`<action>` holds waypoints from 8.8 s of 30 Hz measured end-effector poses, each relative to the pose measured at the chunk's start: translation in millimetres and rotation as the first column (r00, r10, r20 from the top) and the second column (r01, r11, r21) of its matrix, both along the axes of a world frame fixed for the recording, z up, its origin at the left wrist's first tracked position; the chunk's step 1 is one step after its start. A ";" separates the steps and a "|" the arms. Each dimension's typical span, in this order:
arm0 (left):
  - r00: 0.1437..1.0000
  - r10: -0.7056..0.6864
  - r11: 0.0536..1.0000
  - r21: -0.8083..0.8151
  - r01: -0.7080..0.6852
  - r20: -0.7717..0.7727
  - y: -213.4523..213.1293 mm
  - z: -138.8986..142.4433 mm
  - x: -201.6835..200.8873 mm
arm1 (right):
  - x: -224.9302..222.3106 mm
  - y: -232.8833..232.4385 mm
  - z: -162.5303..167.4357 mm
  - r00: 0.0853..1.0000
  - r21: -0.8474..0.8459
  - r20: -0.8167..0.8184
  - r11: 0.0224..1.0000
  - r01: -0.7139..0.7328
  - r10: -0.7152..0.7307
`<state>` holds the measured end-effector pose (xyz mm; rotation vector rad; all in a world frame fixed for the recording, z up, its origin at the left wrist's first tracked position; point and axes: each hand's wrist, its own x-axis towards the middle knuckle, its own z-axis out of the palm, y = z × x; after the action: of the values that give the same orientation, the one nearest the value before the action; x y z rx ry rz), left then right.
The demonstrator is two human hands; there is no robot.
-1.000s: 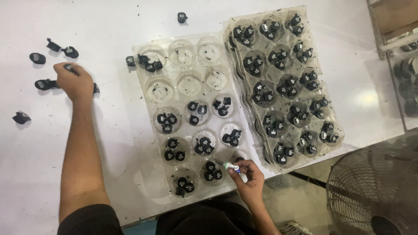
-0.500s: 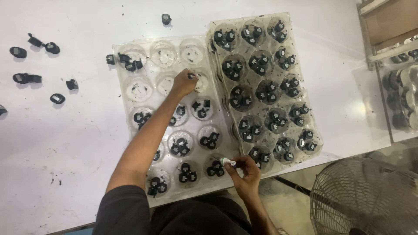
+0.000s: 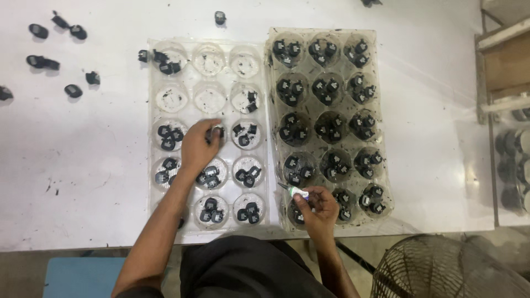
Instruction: The person applies glue from a small tube onto black rotor components, rotating each part to coat its hub, then places the glued parts into plastic trays. They work through trays of parts one at a time, briefly handling a colorful packaged item near a machine before resuming gluing.
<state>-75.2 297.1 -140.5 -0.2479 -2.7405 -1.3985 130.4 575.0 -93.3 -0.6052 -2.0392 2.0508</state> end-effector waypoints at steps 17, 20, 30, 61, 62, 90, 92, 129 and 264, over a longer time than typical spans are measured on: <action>0.895 0.424 0.785 -0.436 -0.440 -0.140 -279.3 -73.7 -90.7 | -47.5 -84.8 -14.6 0.994 0.075 0.036 0.992 -0.105 0.102; 0.898 0.429 0.768 -0.484 -0.419 -0.096 -295.4 -81.5 -121.2 | -53.6 -117.3 -19.9 0.992 0.065 0.098 0.994 -0.084 0.077; 0.951 0.232 0.805 -0.509 -0.305 -0.203 -297.4 -131.1 -176.2 | -81.5 -207.5 -43.3 0.982 0.081 0.153 0.989 -0.121 0.108; 0.950 0.232 0.678 -0.665 -0.314 -0.211 -400.3 -108.2 -205.1 | -84.0 -253.5 -72.3 0.955 0.051 0.233 0.978 -0.200 0.183; 0.957 0.227 0.669 -0.685 -0.288 -0.181 -399.6 -107.4 -203.6 | -82.4 -251.5 -74.3 0.954 0.062 0.232 0.976 -0.211 0.191; 0.985 0.075 0.997 -0.010 -0.074 0.155 -175.5 -73.7 -156.5 | -36.8 -181.5 -52.4 0.961 0.058 0.240 0.986 -0.153 0.135; 0.993 0.018 0.969 -0.248 0.012 0.118 -138.2 -69.5 -156.1 | -36.9 -180.0 -49.2 0.961 0.075 0.249 0.987 -0.144 0.121; 0.972 -0.165 0.986 -0.066 0.155 -0.168 -139.0 -53.6 -136.0 | -60.7 -211.8 -31.1 0.991 0.044 0.108 0.996 -0.081 0.076; 0.865 0.465 0.776 -0.385 -0.500 -0.187 -486.3 -110.5 -159.3 | -55.9 -277.4 -80.0 0.989 0.050 0.086 0.991 -0.124 0.120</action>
<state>-234.4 -189.1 -251.0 0.3643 -2.7209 -0.6418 74.5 297.6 -173.3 -0.5787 -2.2243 2.0593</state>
